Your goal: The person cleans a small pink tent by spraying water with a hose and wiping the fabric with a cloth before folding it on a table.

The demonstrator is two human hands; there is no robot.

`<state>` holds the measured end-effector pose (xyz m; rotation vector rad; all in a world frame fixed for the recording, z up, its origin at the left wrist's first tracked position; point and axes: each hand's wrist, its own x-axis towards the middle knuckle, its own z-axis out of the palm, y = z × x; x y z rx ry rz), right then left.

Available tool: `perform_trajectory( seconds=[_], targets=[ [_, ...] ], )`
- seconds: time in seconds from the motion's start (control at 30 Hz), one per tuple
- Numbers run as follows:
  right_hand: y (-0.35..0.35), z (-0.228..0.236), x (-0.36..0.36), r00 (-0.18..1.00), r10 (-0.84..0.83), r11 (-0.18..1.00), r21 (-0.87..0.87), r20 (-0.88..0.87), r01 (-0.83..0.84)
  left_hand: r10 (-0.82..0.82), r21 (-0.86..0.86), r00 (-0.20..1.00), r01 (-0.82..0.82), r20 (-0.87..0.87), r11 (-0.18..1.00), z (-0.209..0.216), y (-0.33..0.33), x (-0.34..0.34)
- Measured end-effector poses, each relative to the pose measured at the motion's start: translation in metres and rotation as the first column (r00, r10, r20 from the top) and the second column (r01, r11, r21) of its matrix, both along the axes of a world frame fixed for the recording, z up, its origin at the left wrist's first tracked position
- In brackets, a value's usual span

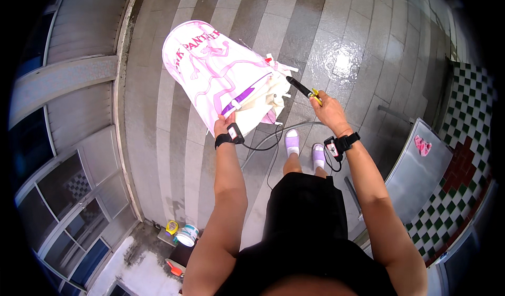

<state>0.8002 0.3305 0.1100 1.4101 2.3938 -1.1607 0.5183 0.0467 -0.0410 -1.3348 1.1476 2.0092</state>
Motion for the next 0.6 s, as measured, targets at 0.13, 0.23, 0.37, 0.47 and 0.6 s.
perform_trajectory(
  seconds=[0.13, 0.23, 0.37, 0.47, 0.6],
  targets=[
    [0.019, 0.002, -0.033, 0.996, 0.044, 0.998, -0.048, 0.073, -0.041, -0.029, 0.081, 0.997, 0.036, -0.077, 0.996, 0.008, -0.032, 0.03],
    [0.03, -0.01, -0.032, 0.992, 0.094, 0.992, -0.092, 0.087, -0.086, -0.099, 0.059, 0.991, 0.104, -0.09, 0.993, 0.006, -0.048, 0.035],
    [0.042, -0.013, -0.018, 0.979, 0.141, 0.985, -0.122, 0.146, -0.123, -0.152, -0.044, 0.988, 0.15, -0.039, 0.988, 0.01, -0.029, 0.027],
    [0.056, -0.024, 0.006, 0.963, 0.17, 0.982, -0.118, 0.21, -0.148, -0.175, -0.088, 0.982, 0.169, -0.069, 0.982, 0.013, -0.01, 0.012],
    [0.067, -0.037, 0.06, 0.965, 0.133, 0.988, -0.108, 0.225, -0.111, -0.342, -0.197, 0.932, 0.315, -0.119, 0.928, 0.053, 0.05, 0.015]
  ],
)
